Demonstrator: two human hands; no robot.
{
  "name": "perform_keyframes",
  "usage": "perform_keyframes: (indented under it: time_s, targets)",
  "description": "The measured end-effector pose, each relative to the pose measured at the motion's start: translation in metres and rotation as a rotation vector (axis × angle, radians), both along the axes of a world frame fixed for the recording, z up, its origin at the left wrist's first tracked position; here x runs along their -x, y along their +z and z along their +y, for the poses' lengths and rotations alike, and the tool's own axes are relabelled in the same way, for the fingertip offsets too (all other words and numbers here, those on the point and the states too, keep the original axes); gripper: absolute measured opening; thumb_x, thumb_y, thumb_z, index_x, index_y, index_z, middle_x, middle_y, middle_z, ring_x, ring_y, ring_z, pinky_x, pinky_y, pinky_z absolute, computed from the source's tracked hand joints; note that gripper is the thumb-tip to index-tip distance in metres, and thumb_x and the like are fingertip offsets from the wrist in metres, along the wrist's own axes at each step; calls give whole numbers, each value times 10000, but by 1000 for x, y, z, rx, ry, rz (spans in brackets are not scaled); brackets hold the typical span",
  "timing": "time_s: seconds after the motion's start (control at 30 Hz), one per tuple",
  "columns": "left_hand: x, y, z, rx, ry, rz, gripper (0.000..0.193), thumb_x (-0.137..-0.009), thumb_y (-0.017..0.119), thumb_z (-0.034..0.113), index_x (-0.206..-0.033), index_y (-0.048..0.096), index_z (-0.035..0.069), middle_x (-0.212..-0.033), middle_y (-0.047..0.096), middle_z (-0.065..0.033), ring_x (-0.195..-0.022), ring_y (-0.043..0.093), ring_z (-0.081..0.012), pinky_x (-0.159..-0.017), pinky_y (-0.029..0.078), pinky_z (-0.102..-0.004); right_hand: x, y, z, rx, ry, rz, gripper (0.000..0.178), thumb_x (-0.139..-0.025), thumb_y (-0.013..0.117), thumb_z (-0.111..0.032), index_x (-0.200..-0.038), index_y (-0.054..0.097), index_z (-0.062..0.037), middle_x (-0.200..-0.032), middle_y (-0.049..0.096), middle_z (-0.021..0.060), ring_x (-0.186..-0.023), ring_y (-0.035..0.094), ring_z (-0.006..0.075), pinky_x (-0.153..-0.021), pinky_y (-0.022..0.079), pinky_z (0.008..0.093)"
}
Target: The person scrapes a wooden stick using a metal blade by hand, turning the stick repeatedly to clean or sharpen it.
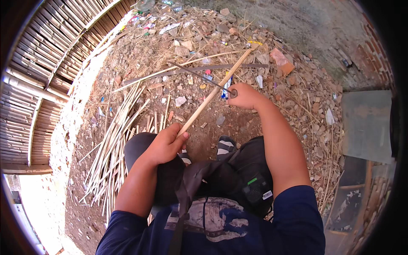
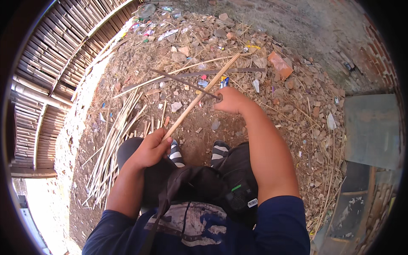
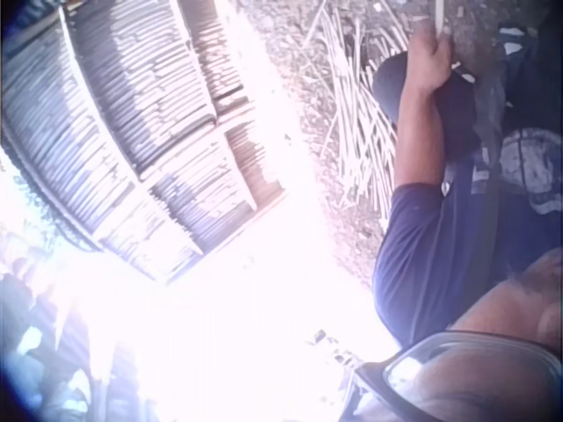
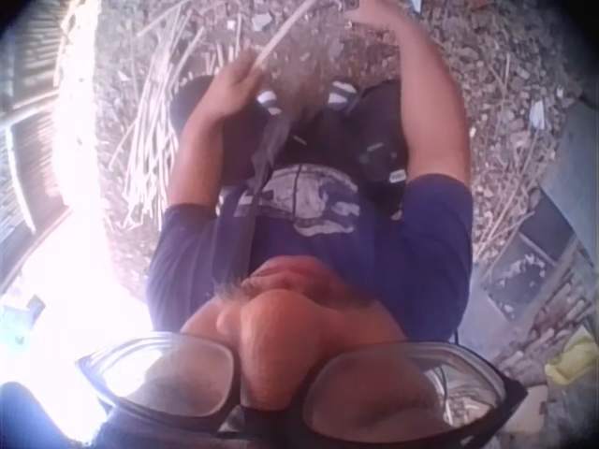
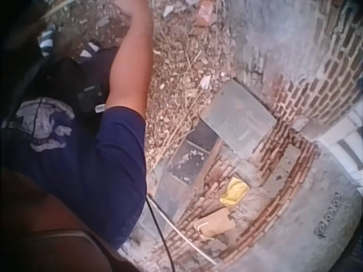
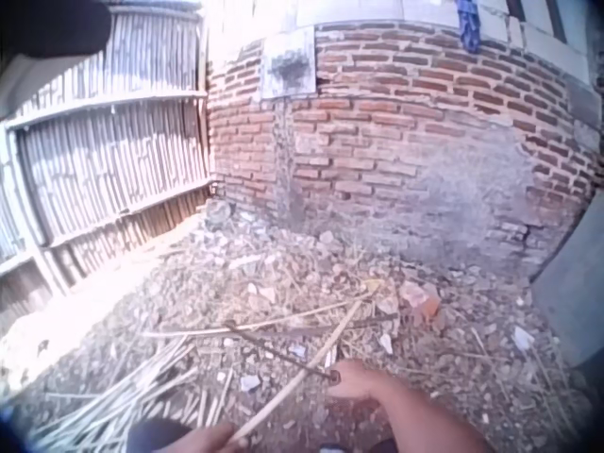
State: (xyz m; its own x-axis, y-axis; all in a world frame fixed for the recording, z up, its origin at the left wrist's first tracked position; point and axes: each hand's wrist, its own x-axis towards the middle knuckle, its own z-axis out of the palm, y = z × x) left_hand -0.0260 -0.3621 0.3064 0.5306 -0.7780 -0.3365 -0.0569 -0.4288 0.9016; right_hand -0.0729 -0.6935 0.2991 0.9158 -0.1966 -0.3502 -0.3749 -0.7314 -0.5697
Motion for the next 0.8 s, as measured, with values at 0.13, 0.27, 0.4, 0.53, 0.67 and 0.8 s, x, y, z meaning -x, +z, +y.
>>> perform_keyframes:
  time_s: [0.13,0.27,0.4,0.53,0.67,0.8]
  targets:
    - [-1,5,-3,23,23,63,195,-1024,521,213,-961,527,29,-677,557,4,-579,520,-81,-555,432,-242,2,-6,-14,-20,-124,-17,541,-684,719,-295,-1141,670,-9,-914,700,192,-895,683,305,-807,521,405]
    - [-2,4,3,14,25,92,196,-1023,525,215,-965,527,28,-666,546,7,-570,516,-75,-535,423,-243,1,10,13,76,96,-71,528,-700,711,-294,-1111,662,34,-852,688,190,-818,675,286,-756,520,402]
    - [-1,11,-2,-27,-3,34,209,-1018,536,223,-956,522,23,-651,534,7,-538,509,-77,-502,413,-252,7,-6,-22,-119,-162,-6,409,-715,697,-256,-1034,675,0,-790,661,188,-735,645,248,-691,515,360]
    - [-2,6,0,-20,11,43,233,-1009,553,233,-931,519,16,-638,540,-11,-518,522,-94,-487,420,-280,7,-8,-18,-109,-162,-81,396,-698,714,-261,-1014,683,-25,-772,658,183,-717,645,250,-676,508,357]
    - [2,3,0,-18,5,4,234,-1005,559,232,-926,523,14,-636,537,-13,-519,522,-95,-488,420,-280,3,-15,-14,-39,32,-37,401,-689,721,-273,-1002,687,-23,-777,663,179,-716,646,257,-686,508,374]
    - [-1,5,-3,-61,-16,-43,233,-1007,555,235,-929,526,17,-642,531,-8,-523,526,-95,-490,418,-277,5,-29,-25,-90,-174,-91,339,-691,715,-269,-901,677,-6,-767,661,149,-729,638,271,-692,495,395]
